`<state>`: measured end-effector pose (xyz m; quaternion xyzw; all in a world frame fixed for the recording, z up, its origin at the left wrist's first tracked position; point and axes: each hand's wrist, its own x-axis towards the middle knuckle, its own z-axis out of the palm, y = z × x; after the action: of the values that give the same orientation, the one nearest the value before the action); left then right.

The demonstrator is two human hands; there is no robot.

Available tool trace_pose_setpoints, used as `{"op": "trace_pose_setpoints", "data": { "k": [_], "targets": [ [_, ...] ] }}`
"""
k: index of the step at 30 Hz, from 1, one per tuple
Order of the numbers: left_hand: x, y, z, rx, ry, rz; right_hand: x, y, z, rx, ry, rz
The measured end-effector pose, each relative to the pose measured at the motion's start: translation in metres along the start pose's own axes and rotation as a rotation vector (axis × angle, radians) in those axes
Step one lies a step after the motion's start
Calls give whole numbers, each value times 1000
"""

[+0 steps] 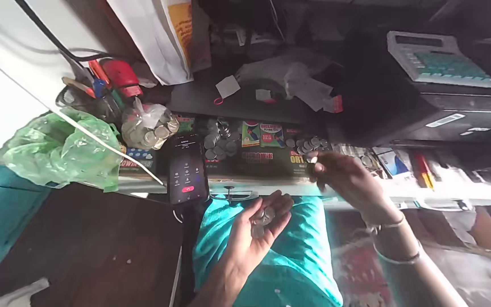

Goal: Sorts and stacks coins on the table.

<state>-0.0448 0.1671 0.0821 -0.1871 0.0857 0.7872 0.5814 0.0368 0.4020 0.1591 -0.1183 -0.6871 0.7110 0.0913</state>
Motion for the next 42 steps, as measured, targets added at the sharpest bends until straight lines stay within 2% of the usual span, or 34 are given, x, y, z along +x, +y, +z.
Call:
{"op": "trace_pose_setpoints", "data": {
  "k": [4, 7, 12, 19, 27, 33, 42],
  "targets": [
    [-1, -1, -1, 9, -38, -14, 30, -10, -34, -114, 170, 42],
    [-1, -1, -3, 3, -46, -13, 47, -14, -47, -306, 247, 77],
    [-2, 2, -3, -2, -28, -21, 60, -16, -54, -550, 262, 109],
    [-1, 4, -6, -15, -55, -27, 58, -21, -63, -313, 163, 141],
    [0, 2, -6, -5, -43, -36, 59, -15, -61, -539, 253, 104],
    [-3, 4, -7, -8, -43, -23, 53, -26, -66, -203, 128, 105],
    [-4, 2, -4, 16, -20, -25, 57, -16, -61, -608, 266, 17]
  ]
}}
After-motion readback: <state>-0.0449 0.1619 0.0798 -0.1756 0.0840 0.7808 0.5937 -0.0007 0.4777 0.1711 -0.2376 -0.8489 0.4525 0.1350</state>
